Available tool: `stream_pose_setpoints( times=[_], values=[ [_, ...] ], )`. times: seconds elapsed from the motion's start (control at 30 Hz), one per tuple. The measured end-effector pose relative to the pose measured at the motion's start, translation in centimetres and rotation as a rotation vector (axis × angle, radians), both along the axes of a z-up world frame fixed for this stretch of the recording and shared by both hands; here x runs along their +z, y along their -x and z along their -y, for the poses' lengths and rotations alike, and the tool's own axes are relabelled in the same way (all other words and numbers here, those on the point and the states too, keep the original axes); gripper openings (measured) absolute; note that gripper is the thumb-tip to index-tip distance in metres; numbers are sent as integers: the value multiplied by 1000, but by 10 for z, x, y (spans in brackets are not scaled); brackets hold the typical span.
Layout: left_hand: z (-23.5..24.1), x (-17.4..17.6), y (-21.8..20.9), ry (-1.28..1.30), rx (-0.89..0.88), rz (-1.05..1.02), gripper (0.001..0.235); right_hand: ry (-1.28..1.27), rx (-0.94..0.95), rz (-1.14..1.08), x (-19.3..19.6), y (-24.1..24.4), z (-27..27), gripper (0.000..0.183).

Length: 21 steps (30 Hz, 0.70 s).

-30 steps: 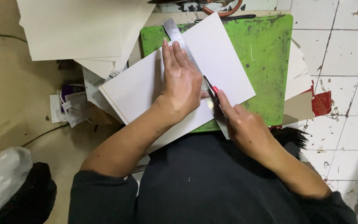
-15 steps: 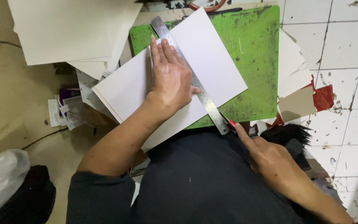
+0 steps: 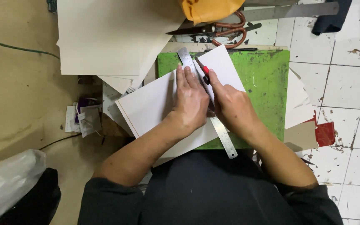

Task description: Cutting and folding white material sheets using a metal ruler and utility knife on a cutting mat.

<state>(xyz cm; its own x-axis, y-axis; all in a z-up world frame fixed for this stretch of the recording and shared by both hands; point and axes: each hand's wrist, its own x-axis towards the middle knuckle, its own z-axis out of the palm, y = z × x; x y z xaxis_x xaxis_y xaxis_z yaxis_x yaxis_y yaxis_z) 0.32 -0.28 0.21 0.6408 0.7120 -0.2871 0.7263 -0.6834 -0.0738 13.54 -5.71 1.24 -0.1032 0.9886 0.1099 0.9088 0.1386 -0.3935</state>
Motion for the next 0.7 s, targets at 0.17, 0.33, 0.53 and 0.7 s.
stream_pose_setpoints(
  times=[0.17, 0.33, 0.53, 0.7],
  values=[
    [1, 3, 1, -2, -8, 14, 95, 63, 25, -14, -1, 4, -12, 59],
    [-2, 0, 1, 18, 0, 9, 106, 108, 72, -17, 12, 5, -18, 64],
    [-1, -1, 4, 6, -21, 29, 117, 167, 82, 7, 21, 5, 12, 72],
    [-2, 5, 6, 17, -37, 34, 123, 357, 6, 2, 25, -6, 82, 66]
  ],
)
